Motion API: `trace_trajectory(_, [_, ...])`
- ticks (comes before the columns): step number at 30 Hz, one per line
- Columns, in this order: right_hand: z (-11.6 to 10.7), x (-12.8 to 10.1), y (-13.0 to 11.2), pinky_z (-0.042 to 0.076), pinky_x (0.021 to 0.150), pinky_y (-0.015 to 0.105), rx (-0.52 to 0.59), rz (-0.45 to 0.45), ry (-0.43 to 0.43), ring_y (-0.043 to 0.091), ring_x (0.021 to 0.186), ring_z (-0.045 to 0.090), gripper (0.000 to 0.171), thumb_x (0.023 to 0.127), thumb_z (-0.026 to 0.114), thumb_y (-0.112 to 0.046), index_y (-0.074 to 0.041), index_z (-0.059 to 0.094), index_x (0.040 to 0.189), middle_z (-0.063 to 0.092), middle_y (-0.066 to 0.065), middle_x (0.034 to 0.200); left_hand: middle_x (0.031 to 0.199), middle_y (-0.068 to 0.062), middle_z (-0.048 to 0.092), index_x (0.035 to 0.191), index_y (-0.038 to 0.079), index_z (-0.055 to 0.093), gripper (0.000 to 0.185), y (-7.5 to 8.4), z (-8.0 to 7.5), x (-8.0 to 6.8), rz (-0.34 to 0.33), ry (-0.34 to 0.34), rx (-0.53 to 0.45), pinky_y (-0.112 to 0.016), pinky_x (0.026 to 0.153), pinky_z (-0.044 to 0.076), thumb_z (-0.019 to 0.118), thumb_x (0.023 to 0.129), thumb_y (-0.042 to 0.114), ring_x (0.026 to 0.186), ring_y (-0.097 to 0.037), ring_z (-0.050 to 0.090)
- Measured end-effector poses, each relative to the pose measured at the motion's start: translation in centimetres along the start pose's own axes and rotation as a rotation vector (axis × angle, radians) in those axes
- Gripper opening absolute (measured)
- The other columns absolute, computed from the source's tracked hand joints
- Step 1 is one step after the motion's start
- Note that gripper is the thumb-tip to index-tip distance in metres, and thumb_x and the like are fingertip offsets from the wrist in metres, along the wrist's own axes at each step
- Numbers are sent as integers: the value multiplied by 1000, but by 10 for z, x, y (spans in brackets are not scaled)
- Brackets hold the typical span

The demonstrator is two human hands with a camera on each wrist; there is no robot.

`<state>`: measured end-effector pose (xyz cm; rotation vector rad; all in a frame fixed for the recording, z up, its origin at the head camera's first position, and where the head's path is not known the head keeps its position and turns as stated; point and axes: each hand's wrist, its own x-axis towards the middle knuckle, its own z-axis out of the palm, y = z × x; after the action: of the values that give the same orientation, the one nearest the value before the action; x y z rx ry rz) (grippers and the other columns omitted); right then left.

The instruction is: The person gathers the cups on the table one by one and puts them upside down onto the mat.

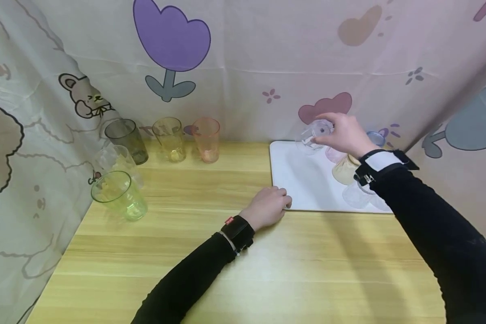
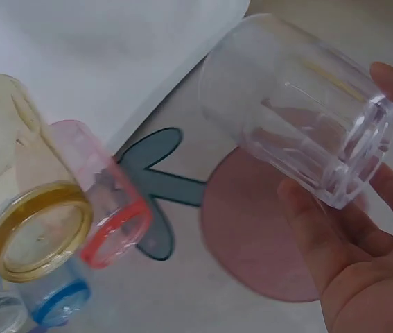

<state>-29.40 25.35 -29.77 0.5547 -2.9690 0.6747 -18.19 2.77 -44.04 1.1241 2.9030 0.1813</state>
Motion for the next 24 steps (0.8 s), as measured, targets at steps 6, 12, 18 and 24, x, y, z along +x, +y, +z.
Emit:
trace_trajectory(6, [0, 21, 17, 40, 108, 66, -28, 91, -87, 52, 133, 48, 73, 89, 79, -32, -1, 51, 148, 54, 29, 146, 104, 9, 65, 109, 23, 73, 17, 1, 1, 3, 3, -8, -1, -22, 82, 48, 68, 97, 12, 94, -12, 55])
trace_trajectory(12, [8, 31, 34, 41, 107, 65, -51, 133, -123, 52, 132, 46, 72, 90, 78, -32, 4, 51, 146, 54, 31, 144, 98, 8, 60, 105, 21, 70, 18, 0, 0, 8, 22, -40, -21, -20, 74, 47, 65, 96, 6, 91, -11, 54])
trace_trajectory(18, [19, 37, 48, 39, 108, 66, -93, 150, -154, 55, 131, 46, 70, 92, 75, -32, 4, 51, 146, 54, 35, 142, 98, 8, 58, 105, 21, 69, 18, 1, -1, 9, 22, -68, -17, -20, 74, 47, 63, 97, 6, 92, -11, 54])
trace_trajectory(24, [30, 40, 53, 32, 107, 77, -118, 170, -188, 65, 134, 36, 71, 95, 69, -32, 3, 44, 152, 46, 37, 148, 99, 7, 58, 106, 20, 69, 18, 0, -1, 7, 22, -60, -6, -20, 73, 47, 63, 98, 6, 90, -11, 53])
